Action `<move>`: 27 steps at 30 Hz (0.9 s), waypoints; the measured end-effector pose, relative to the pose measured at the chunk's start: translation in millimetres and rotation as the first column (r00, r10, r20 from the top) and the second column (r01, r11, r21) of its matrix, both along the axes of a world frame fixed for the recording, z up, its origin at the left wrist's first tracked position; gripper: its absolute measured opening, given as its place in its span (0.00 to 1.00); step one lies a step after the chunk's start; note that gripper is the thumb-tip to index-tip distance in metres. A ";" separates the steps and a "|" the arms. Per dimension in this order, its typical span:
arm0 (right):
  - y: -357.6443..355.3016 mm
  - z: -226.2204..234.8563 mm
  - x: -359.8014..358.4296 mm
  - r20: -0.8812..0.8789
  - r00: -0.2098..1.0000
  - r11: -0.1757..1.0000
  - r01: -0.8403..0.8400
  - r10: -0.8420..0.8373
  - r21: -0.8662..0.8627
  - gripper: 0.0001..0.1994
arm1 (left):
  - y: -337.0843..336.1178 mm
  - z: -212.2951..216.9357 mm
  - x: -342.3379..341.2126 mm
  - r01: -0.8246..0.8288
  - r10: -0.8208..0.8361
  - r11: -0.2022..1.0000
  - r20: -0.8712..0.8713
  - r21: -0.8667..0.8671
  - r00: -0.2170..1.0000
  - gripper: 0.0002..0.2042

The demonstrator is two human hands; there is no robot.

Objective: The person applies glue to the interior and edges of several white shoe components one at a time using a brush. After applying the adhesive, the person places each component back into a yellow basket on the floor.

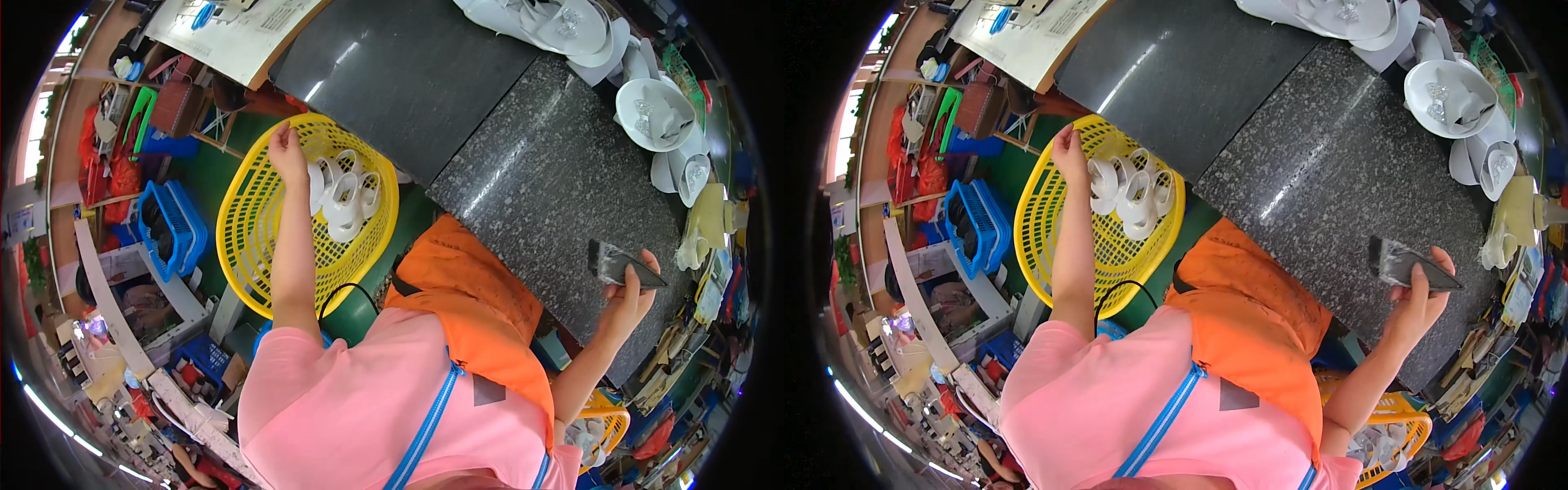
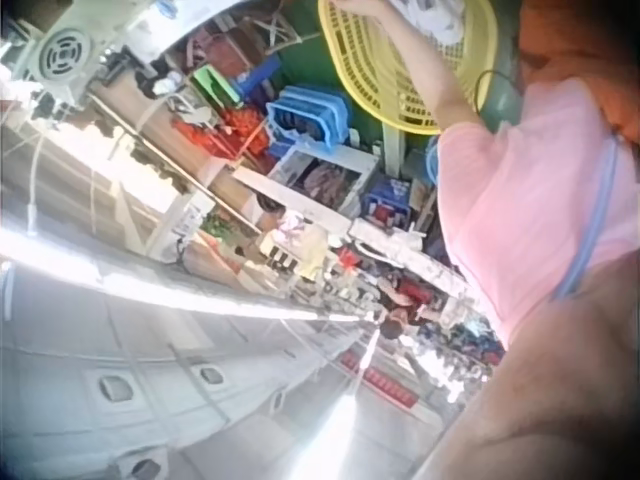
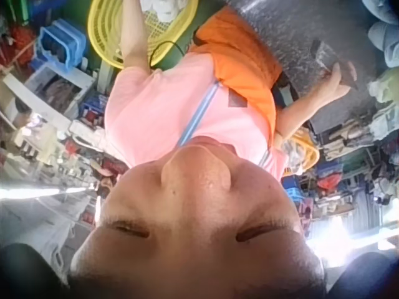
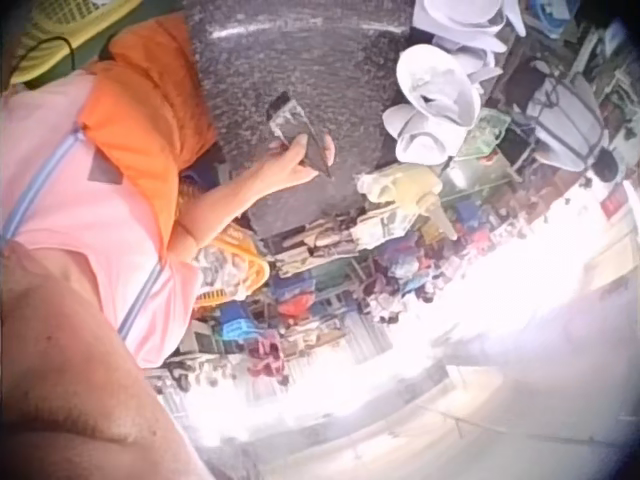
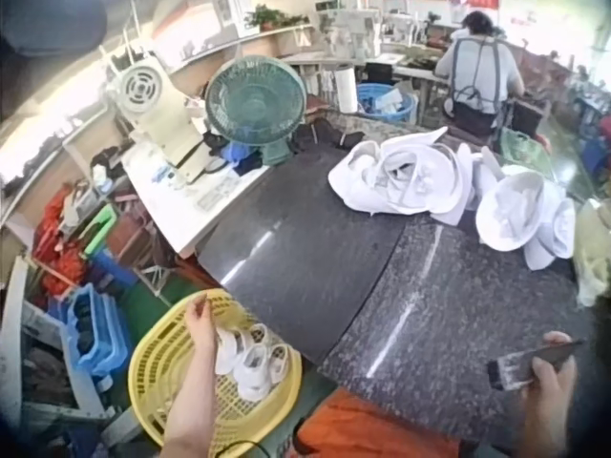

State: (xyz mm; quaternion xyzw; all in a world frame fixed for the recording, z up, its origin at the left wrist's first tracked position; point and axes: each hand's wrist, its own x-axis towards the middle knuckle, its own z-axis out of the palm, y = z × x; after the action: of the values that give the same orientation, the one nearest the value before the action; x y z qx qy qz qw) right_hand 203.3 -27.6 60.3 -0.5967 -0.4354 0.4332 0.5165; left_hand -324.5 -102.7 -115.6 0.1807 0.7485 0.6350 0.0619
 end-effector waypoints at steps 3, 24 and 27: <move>4.9 3.0 -2.2 -0.035 0.996 0.996 -0.075 0.077 0.039 0.17 | -5.9 7.8 5.8 0.030 -0.030 0.999 -0.034 -0.011 0.999 0.10; -57.3 -3.4 -13.7 -0.033 0.996 0.993 0.088 -0.085 0.082 0.18 | -132.5 -304.1 -81.2 0.129 0.361 0.796 0.634 -0.592 0.684 0.17; -65.2 2.1 -5.0 -0.030 0.991 0.984 0.134 -0.131 0.119 0.18 | -176.0 -354.5 -125.8 -0.005 0.376 0.901 0.777 -0.433 0.505 0.19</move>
State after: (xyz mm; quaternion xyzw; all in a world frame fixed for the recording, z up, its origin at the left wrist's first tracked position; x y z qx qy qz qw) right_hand 198.3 -92.8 62.4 -0.5873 -0.4144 0.3772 0.5840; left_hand -450.3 -278.7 -470.1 -0.2511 0.7452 0.4885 0.3782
